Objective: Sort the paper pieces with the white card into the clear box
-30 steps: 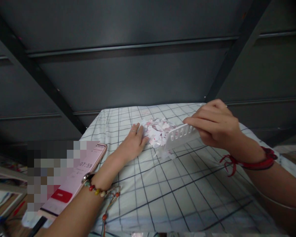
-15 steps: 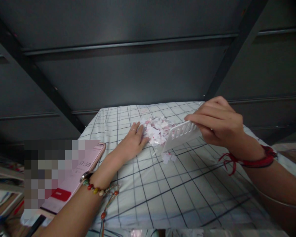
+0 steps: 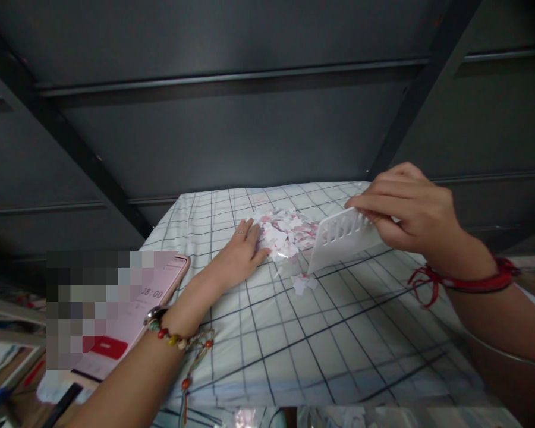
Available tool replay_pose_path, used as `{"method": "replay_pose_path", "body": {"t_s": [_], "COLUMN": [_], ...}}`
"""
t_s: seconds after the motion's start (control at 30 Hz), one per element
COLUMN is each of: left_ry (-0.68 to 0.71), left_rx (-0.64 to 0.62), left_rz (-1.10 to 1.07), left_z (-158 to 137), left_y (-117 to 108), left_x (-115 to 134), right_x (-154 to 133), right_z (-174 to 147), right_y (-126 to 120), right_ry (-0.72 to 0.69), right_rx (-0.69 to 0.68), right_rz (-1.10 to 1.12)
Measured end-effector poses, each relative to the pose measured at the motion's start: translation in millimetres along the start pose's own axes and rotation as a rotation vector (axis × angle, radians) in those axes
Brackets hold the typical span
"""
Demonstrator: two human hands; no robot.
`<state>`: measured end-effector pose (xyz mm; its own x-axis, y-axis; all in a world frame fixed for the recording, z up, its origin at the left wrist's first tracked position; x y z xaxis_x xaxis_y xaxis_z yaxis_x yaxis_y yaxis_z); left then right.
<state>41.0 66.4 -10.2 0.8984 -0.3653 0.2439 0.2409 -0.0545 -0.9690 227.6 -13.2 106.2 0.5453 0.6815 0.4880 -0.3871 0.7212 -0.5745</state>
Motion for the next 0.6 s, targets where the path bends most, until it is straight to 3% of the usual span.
{"method": "replay_pose_path", "body": {"t_s": [0.23, 0.4, 0.6], "left_ry": [-0.005, 0.016, 0.012], "left_rx": [-0.003, 0.019, 0.017], "left_rz": [0.003, -0.007, 0.005], "left_z": [0.4, 0.3, -0.1], "left_y": [-0.3, 0.0, 1.1], "left_x": [1.2, 0.1, 1.6], "right_x": [-5.0, -4.2, -1.1], "right_z": [-0.9, -1.3, -3.7], "right_y": [9.7, 7.5, 8.1], "right_ry": [-0.065, -0.057, -0.032], "right_rx": [0.04, 0.056, 0.034], "right_rz": [0.002, -0.073, -0.007]}}
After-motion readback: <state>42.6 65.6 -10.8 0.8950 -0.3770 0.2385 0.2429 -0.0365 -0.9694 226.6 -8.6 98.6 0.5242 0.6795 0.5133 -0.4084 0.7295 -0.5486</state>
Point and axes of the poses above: each hand's wrist, its own z-axis towards the middle knuckle, its own y-axis out of the palm, x = y × z, the point moved 7 cm from there along z, towards the middle knuckle, and after that the axes turned 11 degrees about -y, right-handed, at the moved point
